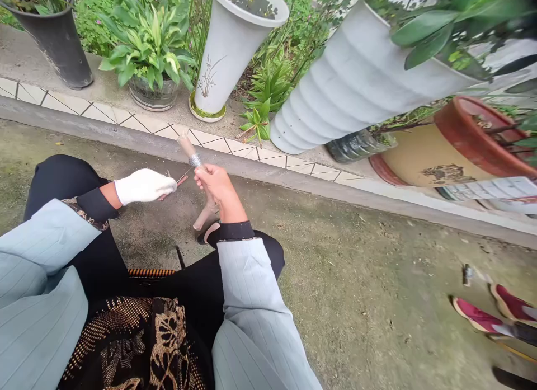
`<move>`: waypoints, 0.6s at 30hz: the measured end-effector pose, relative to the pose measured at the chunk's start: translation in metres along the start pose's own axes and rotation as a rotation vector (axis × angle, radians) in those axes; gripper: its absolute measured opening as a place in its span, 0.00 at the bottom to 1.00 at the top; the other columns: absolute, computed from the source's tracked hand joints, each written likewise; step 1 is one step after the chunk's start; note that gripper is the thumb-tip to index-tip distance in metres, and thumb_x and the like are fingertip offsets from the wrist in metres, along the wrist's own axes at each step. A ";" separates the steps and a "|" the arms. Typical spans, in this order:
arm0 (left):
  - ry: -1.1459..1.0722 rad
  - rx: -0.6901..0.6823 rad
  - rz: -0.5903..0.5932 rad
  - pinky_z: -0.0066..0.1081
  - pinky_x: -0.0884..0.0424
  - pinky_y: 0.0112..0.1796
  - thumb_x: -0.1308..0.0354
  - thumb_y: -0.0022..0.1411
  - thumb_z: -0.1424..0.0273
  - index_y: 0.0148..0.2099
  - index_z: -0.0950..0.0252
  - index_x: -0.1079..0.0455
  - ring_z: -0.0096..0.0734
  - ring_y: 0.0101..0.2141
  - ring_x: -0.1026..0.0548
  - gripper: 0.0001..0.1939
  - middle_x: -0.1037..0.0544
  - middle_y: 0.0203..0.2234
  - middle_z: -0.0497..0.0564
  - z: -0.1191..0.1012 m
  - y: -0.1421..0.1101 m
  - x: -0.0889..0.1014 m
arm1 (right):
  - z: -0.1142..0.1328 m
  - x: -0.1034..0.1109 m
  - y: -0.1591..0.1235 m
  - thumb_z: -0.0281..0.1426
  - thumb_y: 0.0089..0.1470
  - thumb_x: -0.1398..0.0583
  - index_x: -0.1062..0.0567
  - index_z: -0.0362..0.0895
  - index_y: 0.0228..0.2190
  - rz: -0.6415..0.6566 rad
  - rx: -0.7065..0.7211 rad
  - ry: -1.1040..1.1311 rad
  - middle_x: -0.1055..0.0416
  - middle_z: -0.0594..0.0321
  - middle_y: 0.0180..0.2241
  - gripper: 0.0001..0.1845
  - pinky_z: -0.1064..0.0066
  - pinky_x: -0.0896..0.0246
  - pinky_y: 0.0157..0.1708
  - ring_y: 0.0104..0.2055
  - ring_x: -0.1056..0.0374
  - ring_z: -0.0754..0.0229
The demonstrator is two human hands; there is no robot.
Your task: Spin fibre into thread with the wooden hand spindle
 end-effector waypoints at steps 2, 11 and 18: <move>0.137 -0.050 -0.054 0.27 0.43 0.26 0.55 0.67 0.64 0.37 0.64 0.27 0.29 0.22 0.30 0.17 0.25 0.23 0.50 -0.006 -0.003 0.005 | 0.002 -0.006 0.002 0.34 0.53 0.42 0.27 0.41 0.31 -0.024 -0.027 -0.358 0.30 0.63 0.26 0.08 0.74 0.44 0.28 0.27 0.37 0.65; -0.311 -0.100 -0.055 0.27 0.33 0.35 0.50 0.63 0.64 0.36 0.64 0.26 0.31 0.33 0.25 0.13 0.21 0.31 0.49 -0.013 0.008 0.046 | 0.059 -0.029 -0.059 0.33 0.50 0.38 0.25 0.42 0.30 0.792 0.158 -0.779 0.34 0.67 0.23 0.07 0.73 0.52 0.28 0.27 0.42 0.66; -1.082 0.148 -0.058 0.24 0.36 0.23 0.44 0.59 0.59 0.41 0.68 0.29 0.27 0.24 0.30 0.17 0.25 0.25 0.50 0.032 0.034 0.013 | 0.076 0.012 -0.039 0.37 0.48 0.39 0.26 0.41 0.33 0.395 0.225 -0.355 0.38 0.69 0.24 0.13 0.75 0.49 0.29 0.27 0.42 0.67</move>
Point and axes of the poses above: each hand's wrist, its own y-axis towards the middle knuckle, its own x-axis out of the back of the hand, z = x × y, the point moved 5 cm from there along y, towards the middle knuckle
